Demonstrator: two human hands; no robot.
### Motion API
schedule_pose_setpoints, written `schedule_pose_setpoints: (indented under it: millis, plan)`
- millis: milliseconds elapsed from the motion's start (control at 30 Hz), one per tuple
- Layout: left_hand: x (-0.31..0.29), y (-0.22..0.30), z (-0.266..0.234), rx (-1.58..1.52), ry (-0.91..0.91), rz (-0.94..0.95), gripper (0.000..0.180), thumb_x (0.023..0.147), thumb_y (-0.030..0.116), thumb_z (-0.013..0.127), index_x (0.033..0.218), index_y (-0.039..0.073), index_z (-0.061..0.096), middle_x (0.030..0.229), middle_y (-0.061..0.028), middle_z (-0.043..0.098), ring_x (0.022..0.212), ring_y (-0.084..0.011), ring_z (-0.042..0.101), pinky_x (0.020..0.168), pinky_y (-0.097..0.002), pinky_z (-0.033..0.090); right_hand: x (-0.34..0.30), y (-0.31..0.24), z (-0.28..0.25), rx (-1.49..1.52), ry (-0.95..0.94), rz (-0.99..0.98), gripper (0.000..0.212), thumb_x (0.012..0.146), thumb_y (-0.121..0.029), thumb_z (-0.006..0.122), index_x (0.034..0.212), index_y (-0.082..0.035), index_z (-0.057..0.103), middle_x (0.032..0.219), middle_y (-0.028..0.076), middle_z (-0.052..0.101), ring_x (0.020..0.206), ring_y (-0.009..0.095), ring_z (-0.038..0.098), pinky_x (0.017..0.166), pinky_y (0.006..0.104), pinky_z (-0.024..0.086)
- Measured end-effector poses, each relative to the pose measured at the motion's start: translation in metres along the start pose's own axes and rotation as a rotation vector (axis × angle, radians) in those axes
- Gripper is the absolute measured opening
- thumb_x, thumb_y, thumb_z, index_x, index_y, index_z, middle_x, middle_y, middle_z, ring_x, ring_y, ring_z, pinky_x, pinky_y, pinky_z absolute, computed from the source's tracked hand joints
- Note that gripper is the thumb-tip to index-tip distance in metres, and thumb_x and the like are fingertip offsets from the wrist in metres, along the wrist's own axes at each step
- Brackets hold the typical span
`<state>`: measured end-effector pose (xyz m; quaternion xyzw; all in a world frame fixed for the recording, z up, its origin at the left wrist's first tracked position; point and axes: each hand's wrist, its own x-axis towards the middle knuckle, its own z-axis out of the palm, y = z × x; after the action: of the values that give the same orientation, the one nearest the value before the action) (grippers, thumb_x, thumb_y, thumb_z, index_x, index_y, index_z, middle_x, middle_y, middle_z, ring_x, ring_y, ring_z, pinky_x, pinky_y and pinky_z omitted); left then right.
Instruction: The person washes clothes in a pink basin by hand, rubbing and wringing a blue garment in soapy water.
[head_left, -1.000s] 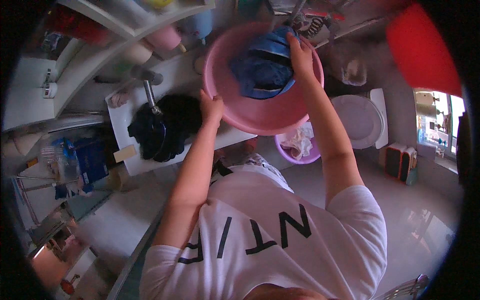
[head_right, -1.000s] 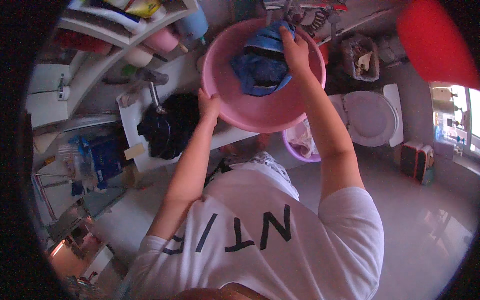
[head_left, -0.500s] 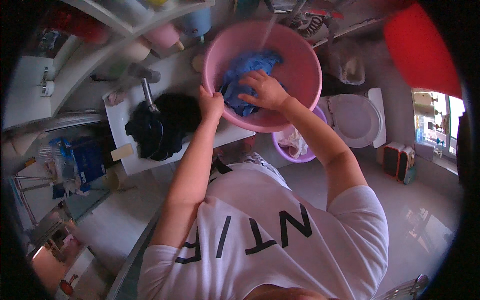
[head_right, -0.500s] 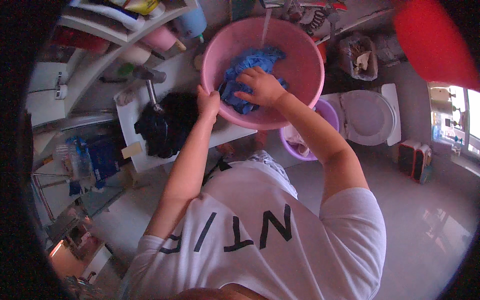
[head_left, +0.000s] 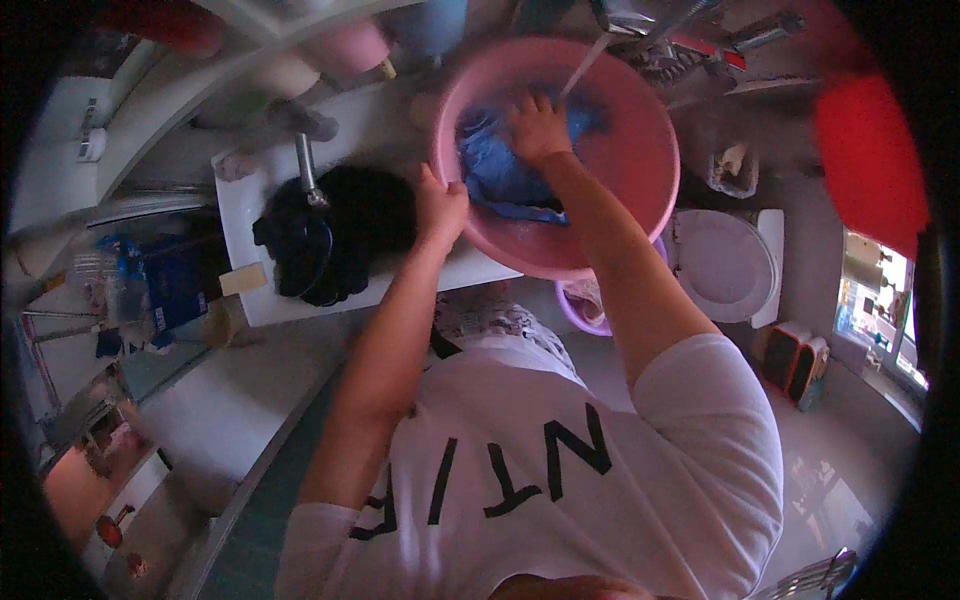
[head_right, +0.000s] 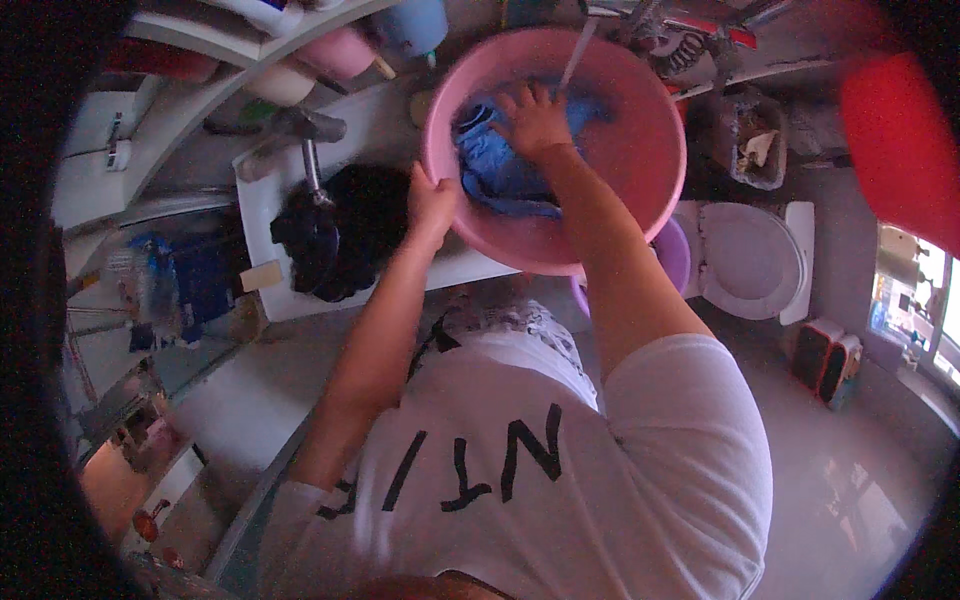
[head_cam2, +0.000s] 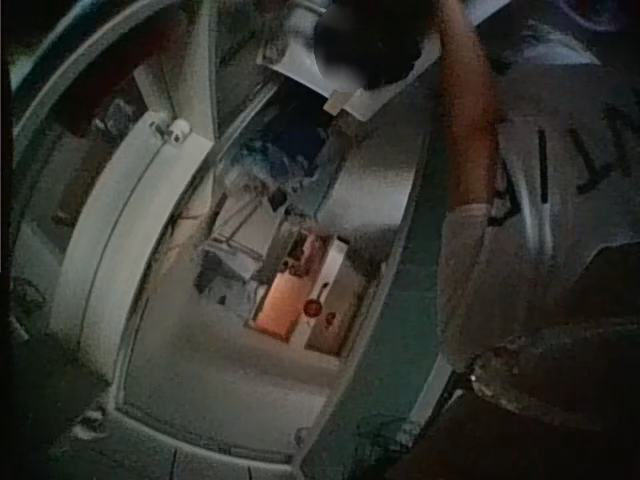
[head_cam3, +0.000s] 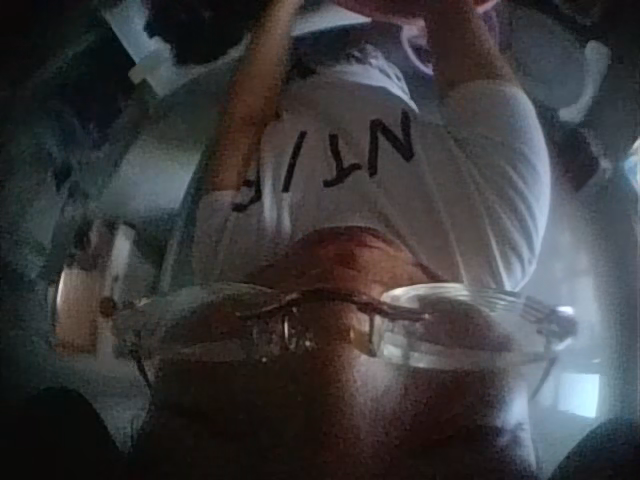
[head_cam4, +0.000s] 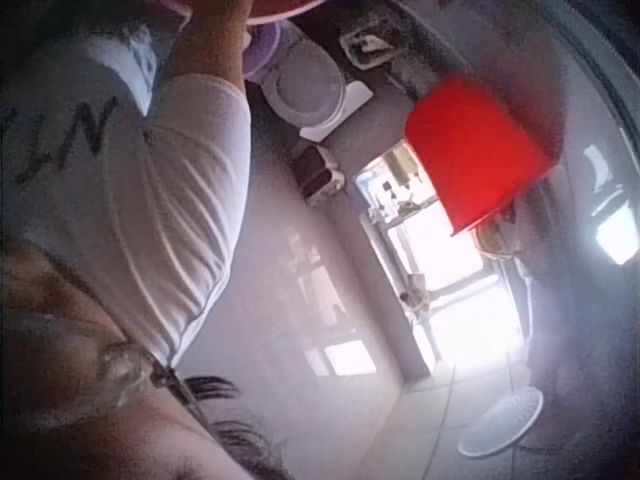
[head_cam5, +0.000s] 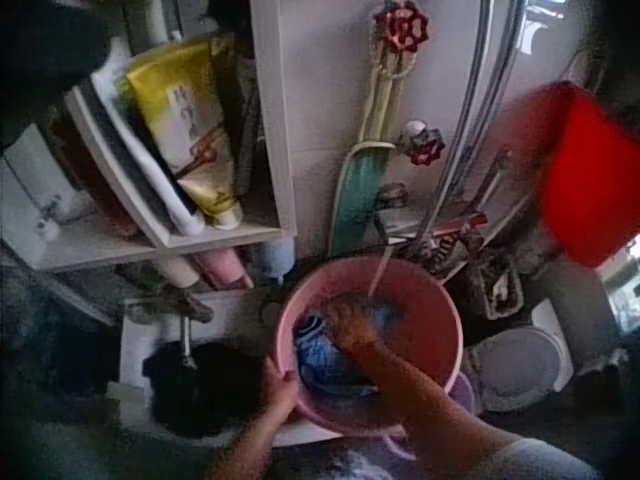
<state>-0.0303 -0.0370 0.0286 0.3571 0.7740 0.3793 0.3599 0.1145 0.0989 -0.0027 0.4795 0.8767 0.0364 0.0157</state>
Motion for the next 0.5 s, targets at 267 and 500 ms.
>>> schedule_pose_setpoints:
  millis: [267, 500]
  plan:
    - [0.003, -0.004, 0.000, 0.005, 0.010, -0.069, 0.043, 0.077, 0.010, 0.052, 0.117, -0.003, 0.043, 0.110, -0.0272, 0.056, 0.103, -0.0408, 0.056, 0.089, -0.0423, 0.043, 0.032, 0.020, 0.000, 0.147, -0.188, 0.245, 0.044, 0.083, -0.041, 0.054, 0.122, -0.021, 0.051, 0.132, 0.010, 0.046, 0.110, 0.035, 0.053, 0.087, 0.0463, 0.046]
    - [0.000, 0.004, -0.004, 0.004, -0.008, -0.106, 0.045, 0.077, 0.011, 0.054, 0.118, -0.003, 0.043, 0.111, -0.0262, 0.056, 0.103, -0.0404, 0.056, 0.089, -0.0424, 0.043, 0.034, 0.055, -0.009, 0.470, -0.025, 0.160, 0.057, 0.079, -0.051, 0.054, 0.125, -0.019, 0.051, 0.123, 0.014, 0.055, 0.107, 0.034, 0.056, 0.091, 0.0454, 0.046]
